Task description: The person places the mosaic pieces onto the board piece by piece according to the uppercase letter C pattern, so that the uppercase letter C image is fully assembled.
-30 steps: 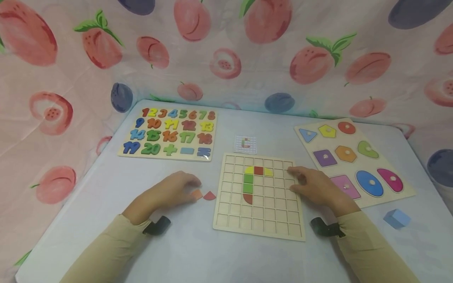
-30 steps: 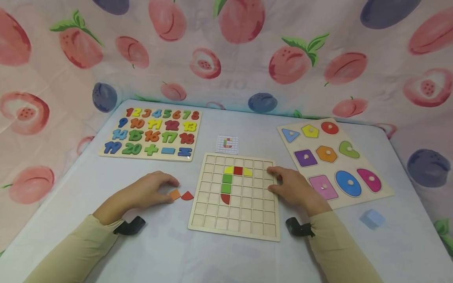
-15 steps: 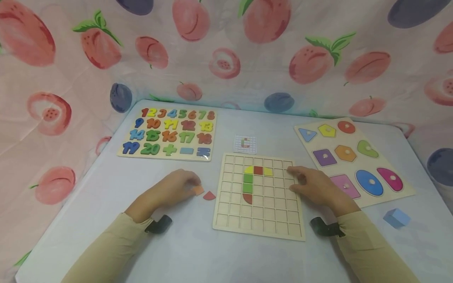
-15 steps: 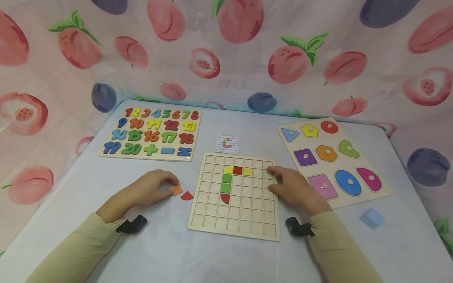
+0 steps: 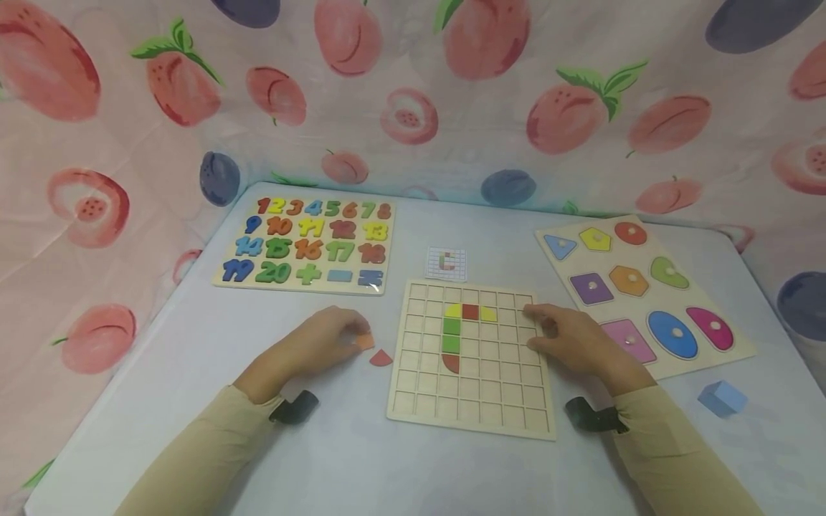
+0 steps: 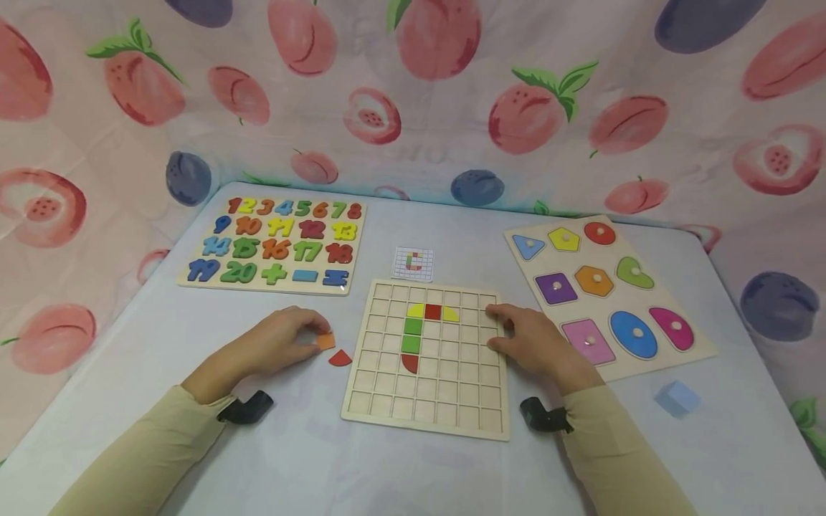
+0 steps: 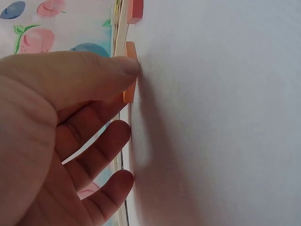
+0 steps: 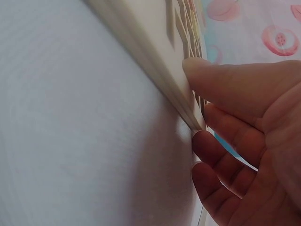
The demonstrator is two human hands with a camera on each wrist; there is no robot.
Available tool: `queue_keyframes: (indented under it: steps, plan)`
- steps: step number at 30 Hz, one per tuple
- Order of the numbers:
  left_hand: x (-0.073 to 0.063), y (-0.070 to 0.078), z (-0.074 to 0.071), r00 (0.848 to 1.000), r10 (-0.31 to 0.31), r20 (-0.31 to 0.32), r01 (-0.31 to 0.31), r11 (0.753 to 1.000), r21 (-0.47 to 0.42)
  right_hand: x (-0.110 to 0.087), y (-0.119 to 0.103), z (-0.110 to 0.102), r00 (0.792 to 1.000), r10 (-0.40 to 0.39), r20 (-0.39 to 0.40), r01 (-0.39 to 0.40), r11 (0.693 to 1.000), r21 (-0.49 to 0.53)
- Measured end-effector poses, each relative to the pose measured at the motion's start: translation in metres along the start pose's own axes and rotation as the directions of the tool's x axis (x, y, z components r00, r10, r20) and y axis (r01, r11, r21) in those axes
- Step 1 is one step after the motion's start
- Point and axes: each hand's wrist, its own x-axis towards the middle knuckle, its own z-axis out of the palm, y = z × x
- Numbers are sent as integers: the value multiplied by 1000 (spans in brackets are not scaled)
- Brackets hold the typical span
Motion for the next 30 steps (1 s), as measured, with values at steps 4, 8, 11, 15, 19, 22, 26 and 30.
queue_keyframes:
  steps: [4, 8, 11, 15, 19, 22, 26, 30]
  plan:
    - [2, 2, -1, 1000, 6, -5, -6, 1000, 6, 0, 0, 0, 1000, -11, -5, 11, 1000, -2]
    - [5, 4, -1, 1000, 9, -8, -9, 1000, 14, 0, 0, 0, 1000, -23, -11, 22, 1000, -5]
    - [7, 5, 0, 1000, 23, -13, -22, 999, 23, 0, 0, 0, 1000, -21, -13, 21, 1000, -7]
    - [10, 4, 1, 999, 36, -19, -35, 999, 25, 0, 0, 0, 1000, -16, -13, 16, 1000, -8]
    - [11, 4, 2, 1000, 12, -13, -12, 1000, 11, 0, 0, 0, 1000, -11, -12, 11, 1000, -8]
    - [12, 4, 2, 1000, -12, -13, 13, 1000, 4, -1, -1, 0, 1000, -13, -15, 13, 1000, -7]
    - [13, 4, 3, 999, -35, -31, 35, 999, 3, -1, 0, -1, 1000, -16, -15, 16, 1000, -7]
    - [14, 4, 3, 998, -37, -45, 37, 999, 12, -1, 0, -1, 1000, -15, -11, 15, 1000, -9]
